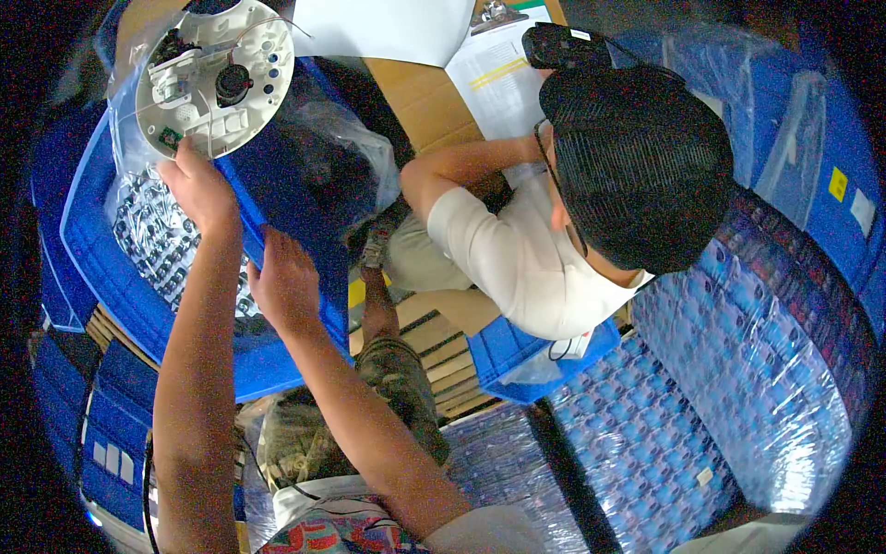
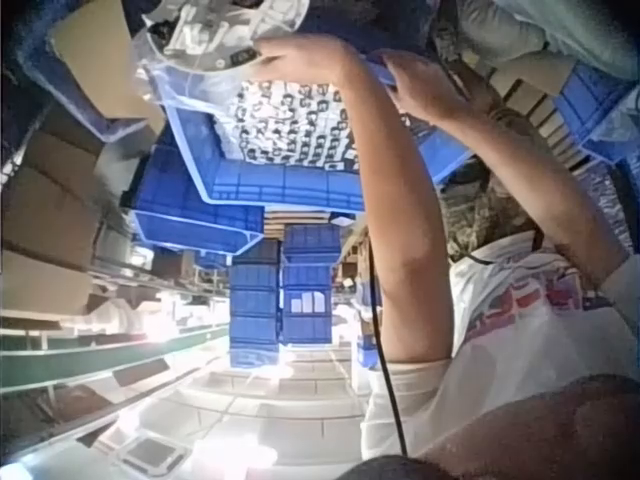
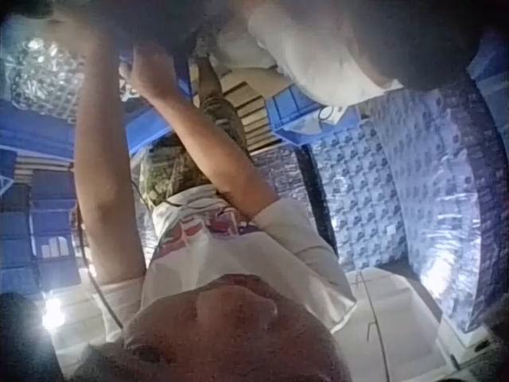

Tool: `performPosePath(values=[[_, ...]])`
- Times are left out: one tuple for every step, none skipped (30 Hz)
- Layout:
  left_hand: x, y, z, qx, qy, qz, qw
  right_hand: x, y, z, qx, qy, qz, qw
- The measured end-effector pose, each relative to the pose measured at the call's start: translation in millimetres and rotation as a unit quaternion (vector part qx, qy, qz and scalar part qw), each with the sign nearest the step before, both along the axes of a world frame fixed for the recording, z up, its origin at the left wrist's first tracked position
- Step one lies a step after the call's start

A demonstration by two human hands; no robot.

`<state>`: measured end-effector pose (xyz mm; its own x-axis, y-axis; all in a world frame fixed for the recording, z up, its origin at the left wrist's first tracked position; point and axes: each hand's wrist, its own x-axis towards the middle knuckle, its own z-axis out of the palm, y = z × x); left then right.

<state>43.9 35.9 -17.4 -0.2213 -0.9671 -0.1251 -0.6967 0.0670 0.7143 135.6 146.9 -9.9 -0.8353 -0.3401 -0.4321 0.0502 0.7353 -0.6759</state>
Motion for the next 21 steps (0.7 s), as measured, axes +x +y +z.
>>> performPosePath(values=[[0.9,0.1,-0.8,0.003,0.003,0.003,1.0,0.9,0.3,-0.4,-0.005,0.005,-0.002,1.0],[1.6,0.0,-1.3,0.005,0.005,0.007,1.0,1.7,0.3,-0.6,-0.01,0.01,-0.005,1.0],[2.0,-0.4,-1.7,0.005,0.005,0.006,1.0,2.3,0.2,-0.8,-0.009,0.01,-0.005,1.0],[2.1,-0.4,-2.2,0.0,0.007,0.004,1.0,2.0,0.4,-1.0,-0.011,0.012,-0.004,1.0],[2.3,-0.4,-2.7,-0.006,0.008,0.001,1.0,1.9,0.6,-1.1,-0.012,0.013,-0.003,1.0],[2.6,-0.5,-3.3,-0.006,0.009,0.0,1.0,2.1,0.7,-1.1,-0.012,0.013,-0.004,1.0],[2.9,-0.4,-3.9,-0.005,0.007,-0.001,1.0,2.2,0.9,-1.0,-0.008,0.02,-0.004,1.0],[3.1,-0.1,-4.5,-0.003,0.006,-0.003,1.0,2.2,1.2,-1.0,-0.005,0.026,-0.004,1.0],[3.0,0.2,-5.5,-0.003,0.006,-0.004,1.0,1.8,1.8,-1.1,-0.005,0.026,-0.004,1.0],[3.5,-0.4,-6.4,-0.003,0.009,-0.005,1.0,2.0,1.8,-1.1,-0.008,0.027,-0.005,1.0],[4.1,-0.9,-7.1,-0.003,0.012,-0.007,1.0,2.1,1.7,-1.1,-0.012,0.027,-0.006,1.0],[4.9,-1.2,-7.5,-0.004,0.011,-0.007,1.0,2.3,1.3,-1.1,-0.013,0.026,-0.006,1.0],[5.0,-1.1,-7.9,-0.007,0.014,-0.007,1.0,1.7,1.1,-1.1,-0.013,0.029,-0.006,0.999],[4.8,-1.0,-7.9,-0.011,0.017,-0.007,1.0,1.1,0.9,-0.9,-0.013,0.031,-0.006,0.999],[4.3,-0.6,-7.5,-0.011,0.017,-0.007,1.0,0.6,0.9,-0.6,-0.013,0.032,-0.006,0.999],[3.9,0.2,-6.4,-0.014,0.021,-0.008,1.0,0.2,0.6,0.4,-0.002,0.025,-0.001,1.0],[3.8,0.3,-5.9,-0.017,0.025,-0.009,0.999,0.1,0.2,0.9,0.008,0.018,0.003,1.0],[3.9,-0.2,-5.8,-0.018,0.025,-0.009,0.999,0.4,-0.2,0.9,0.008,0.017,0.003,1.0],[3.9,-0.3,-6.1,-0.015,0.025,-0.01,1.0,0.4,-0.1,0.5,0.01,0.014,0.003,1.0],[3.8,-0.3,-6.3,-0.012,0.025,-0.011,1.0,0.4,-0.1,0.4,0.013,0.011,0.003,1.0],[3.7,-0.4,-6.2,-0.012,0.025,-0.011,1.0,0.4,0.0,0.4,0.013,0.01,0.003,1.0]])
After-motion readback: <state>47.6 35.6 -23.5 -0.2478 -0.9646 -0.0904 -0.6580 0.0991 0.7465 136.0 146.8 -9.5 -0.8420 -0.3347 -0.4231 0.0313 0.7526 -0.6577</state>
